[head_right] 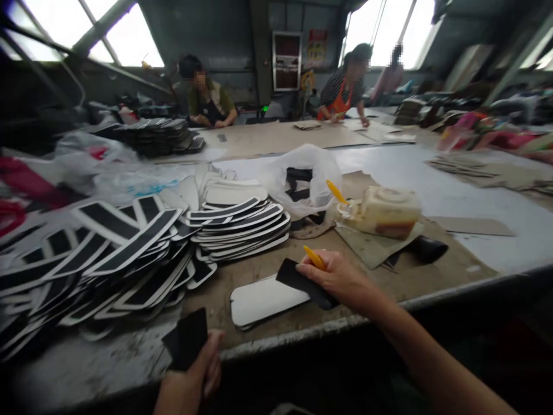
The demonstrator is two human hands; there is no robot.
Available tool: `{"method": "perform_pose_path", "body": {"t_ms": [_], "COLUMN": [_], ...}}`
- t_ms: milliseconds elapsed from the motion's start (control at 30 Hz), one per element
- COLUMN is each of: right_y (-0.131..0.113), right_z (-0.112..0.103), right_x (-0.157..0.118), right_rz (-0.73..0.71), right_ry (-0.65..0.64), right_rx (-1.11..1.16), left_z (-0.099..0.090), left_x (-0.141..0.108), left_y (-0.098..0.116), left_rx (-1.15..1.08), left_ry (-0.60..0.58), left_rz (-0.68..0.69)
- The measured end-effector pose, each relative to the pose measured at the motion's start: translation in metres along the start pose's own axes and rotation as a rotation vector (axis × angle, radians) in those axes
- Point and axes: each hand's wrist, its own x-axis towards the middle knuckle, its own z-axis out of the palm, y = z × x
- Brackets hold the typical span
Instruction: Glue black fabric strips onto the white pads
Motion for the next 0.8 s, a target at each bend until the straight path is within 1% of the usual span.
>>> {"method": "perform_pose_path", "body": {"t_ms": [67,133,233,300,400,533,667,800], "right_y": [0.008,0.010,0.003,-0.004,-0.009,-0.006,-0.003,-0.001], "right_z": [0.009,0.022,0.041,0.053,0.068,0.084,0.093,0.096], "right_x": [0.012,0.023,0.039,0.050,0.064,0.075,0.080,0.081], "right_rz": [-0.005,0.000,0.029,0.031,0.023,0.013,0.008,0.001], "right_ry": [-0.187,-0.329,-0.489,-0.559,-0.609,-0.654,-0.655,-0.637], "right_rx": [-0.119,-0.242,-0.355,-0.392,-0.477,-0.597,-0.650,-0.706], "left_z": [-0.003,-0.002,0.003,0.006,0.007,0.006,0.007,0.008], "left_x": [0.017,0.027,0.034,0.038,0.045,0.052,0.055,0.059], "left_y": [0.001,0.003,0.007,0.008,0.009,0.011,0.013,0.016], "left_rx": [-0.085,-0.077,0.013,0.064,0.101,0.140,0.184,0.200], "left_ry": [0.007,-0.021,-0.083,-0.125,-0.173,-0.208,-0.221,-0.225], "left_rz": [0.034,0.032,0.050,0.061,0.027,-0.006,-0.033,-0.066]}}
